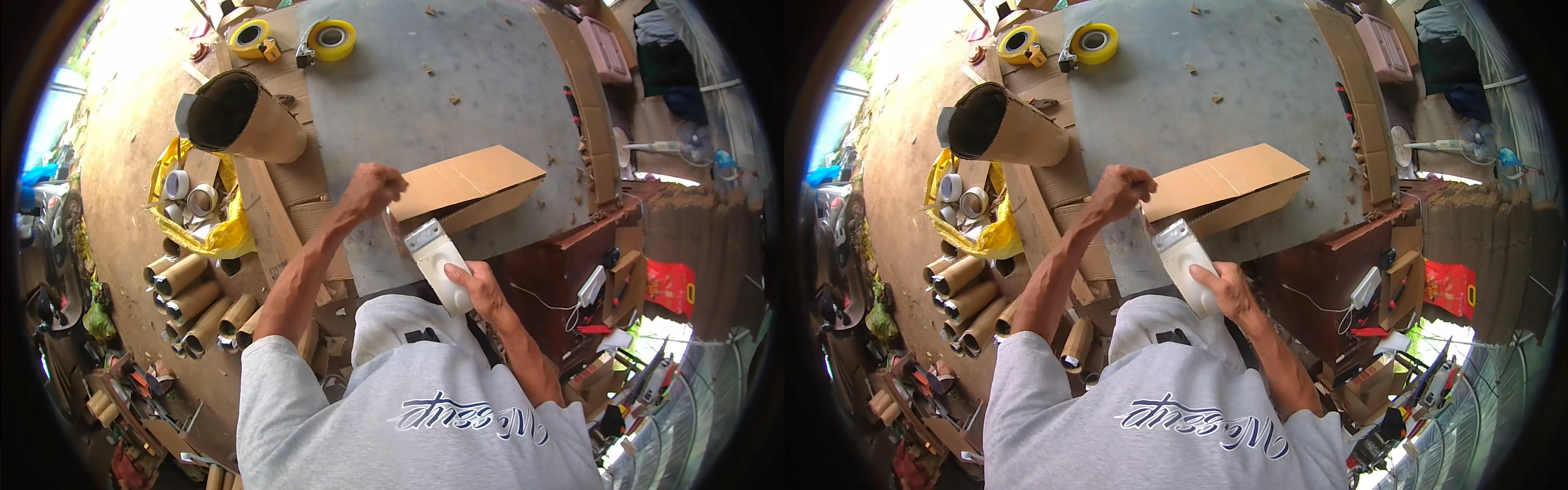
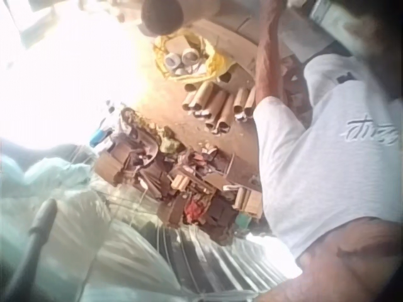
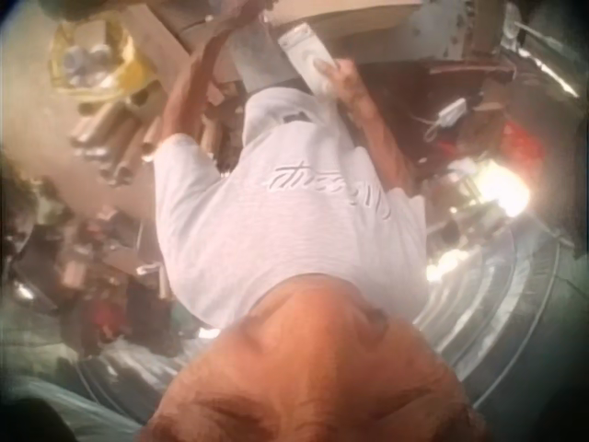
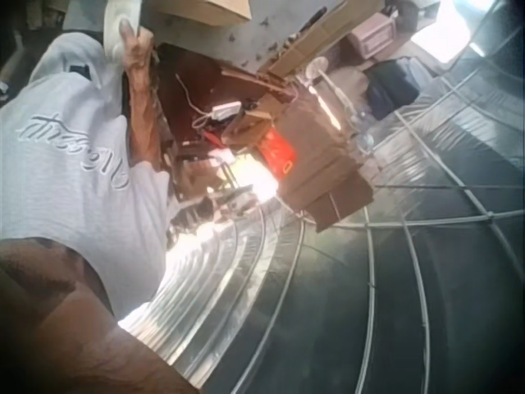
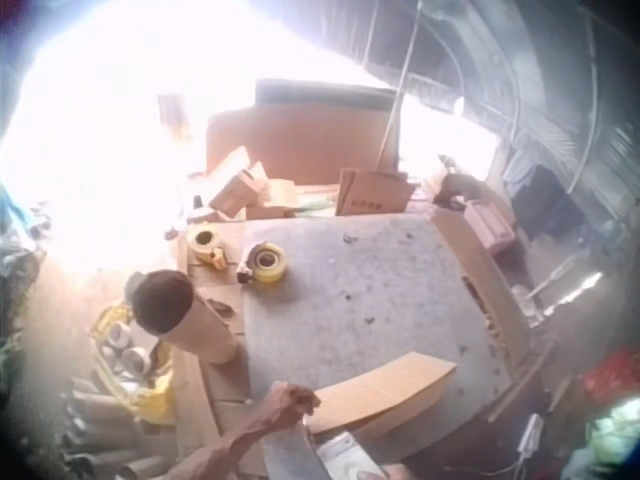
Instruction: The person cuts a flat cardboard sheet with a utility knife, folds it into a box shape, and seals the seams with a tape dispenser. The finished box is placed on the workbench.
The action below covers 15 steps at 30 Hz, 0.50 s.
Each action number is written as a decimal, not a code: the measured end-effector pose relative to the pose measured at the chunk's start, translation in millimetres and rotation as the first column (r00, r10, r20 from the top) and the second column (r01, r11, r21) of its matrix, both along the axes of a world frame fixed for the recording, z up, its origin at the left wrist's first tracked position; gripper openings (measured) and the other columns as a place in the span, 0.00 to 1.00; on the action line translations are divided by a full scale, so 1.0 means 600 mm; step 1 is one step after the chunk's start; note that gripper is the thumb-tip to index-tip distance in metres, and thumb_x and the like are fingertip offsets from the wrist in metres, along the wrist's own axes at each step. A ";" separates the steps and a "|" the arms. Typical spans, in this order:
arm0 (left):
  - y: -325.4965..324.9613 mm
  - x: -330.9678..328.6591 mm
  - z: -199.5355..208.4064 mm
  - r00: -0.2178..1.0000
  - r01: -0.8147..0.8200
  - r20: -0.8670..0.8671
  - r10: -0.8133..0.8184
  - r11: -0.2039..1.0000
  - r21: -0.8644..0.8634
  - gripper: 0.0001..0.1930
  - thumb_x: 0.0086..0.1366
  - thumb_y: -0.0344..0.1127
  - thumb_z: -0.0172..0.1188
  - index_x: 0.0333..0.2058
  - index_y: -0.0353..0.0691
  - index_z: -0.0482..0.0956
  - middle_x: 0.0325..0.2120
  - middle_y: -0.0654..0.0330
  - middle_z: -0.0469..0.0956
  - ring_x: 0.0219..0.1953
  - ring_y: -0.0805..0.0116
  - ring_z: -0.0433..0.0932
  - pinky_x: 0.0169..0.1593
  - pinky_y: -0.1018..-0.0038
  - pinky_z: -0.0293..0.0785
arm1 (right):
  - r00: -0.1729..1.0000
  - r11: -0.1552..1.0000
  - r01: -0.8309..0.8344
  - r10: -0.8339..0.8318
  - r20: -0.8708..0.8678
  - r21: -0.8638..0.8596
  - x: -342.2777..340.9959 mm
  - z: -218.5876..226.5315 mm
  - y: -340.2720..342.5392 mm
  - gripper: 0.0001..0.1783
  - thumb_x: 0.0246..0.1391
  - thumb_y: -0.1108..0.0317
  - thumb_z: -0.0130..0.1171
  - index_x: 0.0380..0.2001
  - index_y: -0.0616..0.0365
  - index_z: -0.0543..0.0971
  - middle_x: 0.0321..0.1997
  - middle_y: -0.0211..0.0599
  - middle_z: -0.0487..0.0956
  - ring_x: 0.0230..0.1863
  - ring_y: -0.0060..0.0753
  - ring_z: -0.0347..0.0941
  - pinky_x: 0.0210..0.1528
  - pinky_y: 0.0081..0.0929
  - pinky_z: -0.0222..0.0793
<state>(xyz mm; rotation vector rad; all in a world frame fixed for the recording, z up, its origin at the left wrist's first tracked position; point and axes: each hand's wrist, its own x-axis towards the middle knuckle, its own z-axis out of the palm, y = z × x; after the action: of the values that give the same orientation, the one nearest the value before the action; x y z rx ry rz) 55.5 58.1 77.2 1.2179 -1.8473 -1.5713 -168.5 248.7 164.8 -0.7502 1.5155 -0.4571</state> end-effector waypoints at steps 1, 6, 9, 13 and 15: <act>-0.010 0.006 -0.006 1.000 0.006 0.018 -0.006 1.000 -0.003 0.10 0.64 0.32 0.61 0.35 0.29 0.87 0.22 0.52 0.84 0.25 0.65 0.82 0.34 0.67 0.78 | 1.000 1.000 -0.009 0.009 -0.010 0.005 -0.001 -0.002 0.003 0.32 0.61 0.43 0.60 0.35 0.69 0.83 0.28 0.34 0.81 0.30 0.23 0.74 0.34 0.26 0.70; -0.025 0.012 -0.028 0.997 0.024 0.075 -0.021 0.999 -0.038 0.12 0.65 0.35 0.62 0.33 0.30 0.86 0.22 0.51 0.83 0.25 0.61 0.82 0.33 0.64 0.77 | 0.994 0.995 0.069 -0.076 0.085 0.076 0.010 -0.002 -0.001 0.30 0.61 0.44 0.60 0.37 0.68 0.83 0.30 0.34 0.81 0.30 0.22 0.74 0.33 0.25 0.69; -0.028 0.014 -0.046 0.995 0.046 0.087 -0.039 0.996 -0.072 0.12 0.65 0.35 0.62 0.32 0.30 0.86 0.21 0.50 0.82 0.24 0.59 0.81 0.33 0.63 0.77 | 0.989 0.989 0.104 -0.113 0.095 0.102 0.022 -0.011 -0.003 0.30 0.61 0.44 0.60 0.37 0.68 0.83 0.30 0.34 0.81 0.30 0.22 0.74 0.33 0.25 0.69; -0.032 0.015 -0.060 0.990 0.086 0.117 -0.073 0.990 -0.111 0.10 0.66 0.33 0.63 0.35 0.30 0.87 0.21 0.52 0.83 0.25 0.66 0.81 0.33 0.67 0.77 | 0.982 0.983 0.122 -0.139 0.125 0.134 0.024 -0.010 -0.007 0.30 0.61 0.45 0.60 0.38 0.68 0.82 0.29 0.34 0.81 0.28 0.24 0.75 0.31 0.26 0.70; -0.037 0.007 -0.059 0.978 0.134 0.178 -0.105 0.977 -0.163 0.10 0.65 0.33 0.64 0.35 0.30 0.87 0.22 0.51 0.83 0.24 0.62 0.81 0.33 0.66 0.77 | 0.970 0.976 0.151 -0.177 0.164 0.156 0.025 -0.008 -0.010 0.31 0.61 0.44 0.60 0.39 0.69 0.81 0.28 0.38 0.80 0.26 0.29 0.77 0.28 0.29 0.76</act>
<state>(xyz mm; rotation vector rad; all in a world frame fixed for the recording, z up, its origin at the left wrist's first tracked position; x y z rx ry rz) 59.8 35.8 41.7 1.2119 -2.1533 -1.3677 -153.3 242.9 160.2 -0.4610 1.4314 -0.5194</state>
